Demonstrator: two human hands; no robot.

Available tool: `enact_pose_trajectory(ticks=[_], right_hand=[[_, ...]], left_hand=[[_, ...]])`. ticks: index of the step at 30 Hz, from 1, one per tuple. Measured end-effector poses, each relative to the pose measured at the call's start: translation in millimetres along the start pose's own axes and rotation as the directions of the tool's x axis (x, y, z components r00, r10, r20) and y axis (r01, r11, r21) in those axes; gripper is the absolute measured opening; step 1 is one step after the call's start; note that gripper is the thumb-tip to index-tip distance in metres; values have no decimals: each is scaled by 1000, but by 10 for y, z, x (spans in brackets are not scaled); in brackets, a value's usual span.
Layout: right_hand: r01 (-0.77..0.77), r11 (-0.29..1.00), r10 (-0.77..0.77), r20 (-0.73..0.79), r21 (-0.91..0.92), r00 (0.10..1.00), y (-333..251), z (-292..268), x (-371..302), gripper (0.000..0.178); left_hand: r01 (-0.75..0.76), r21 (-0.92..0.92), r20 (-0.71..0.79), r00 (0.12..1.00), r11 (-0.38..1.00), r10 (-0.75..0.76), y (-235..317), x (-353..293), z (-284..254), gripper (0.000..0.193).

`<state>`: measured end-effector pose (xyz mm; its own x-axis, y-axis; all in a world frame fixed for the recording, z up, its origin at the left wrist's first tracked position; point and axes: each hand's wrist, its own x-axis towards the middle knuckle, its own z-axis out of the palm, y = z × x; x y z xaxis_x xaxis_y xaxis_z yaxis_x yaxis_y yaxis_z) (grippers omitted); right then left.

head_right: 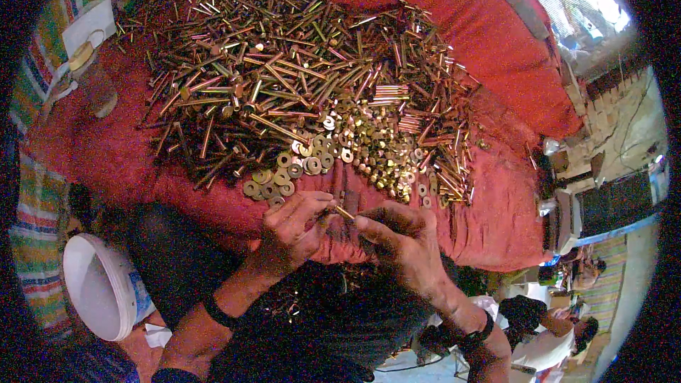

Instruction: The person sits on the floor and repeatedly picks up brass-colored metal rods and washers from a large pile. They thread the washers onto the rods by hand, one at a time, and place the assembled pieces back onto the pile.

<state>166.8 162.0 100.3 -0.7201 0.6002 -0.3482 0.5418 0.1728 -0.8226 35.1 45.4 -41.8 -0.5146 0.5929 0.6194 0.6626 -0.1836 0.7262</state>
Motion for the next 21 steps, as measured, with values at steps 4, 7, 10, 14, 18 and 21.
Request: enact_pose_trajectory(ticks=[4,7,10,14,18,21], right_hand=[[412,866,-405,85,-284,910,48,-52,-14,24],[659,564,-639,242,-498,730,62,-114,38,37],[633,450,-539,374,-629,755,-4,-239,46,45],[782,-24,-581,646,-622,496,-172,-347,125,43],[838,-320,-504,829,-442,245,-322,-302,268,40],[815,-453,-394,901,-360,179,-396,-294,273,30]], left_hand=[[-40,9,-17,999,999,40,-8,-3,-5,24],[-83,-13,-32,996,996,83,-23,5,-3,26],[-116,13,-31,993,993,116,-28,1,15,28],[-127,33,-21,992,991,128,-19,-8,56,29],[-58,66,6,998,996,58,-9,-43,62,28],[-26,96,26,999,995,23,-16,-76,66,27]])
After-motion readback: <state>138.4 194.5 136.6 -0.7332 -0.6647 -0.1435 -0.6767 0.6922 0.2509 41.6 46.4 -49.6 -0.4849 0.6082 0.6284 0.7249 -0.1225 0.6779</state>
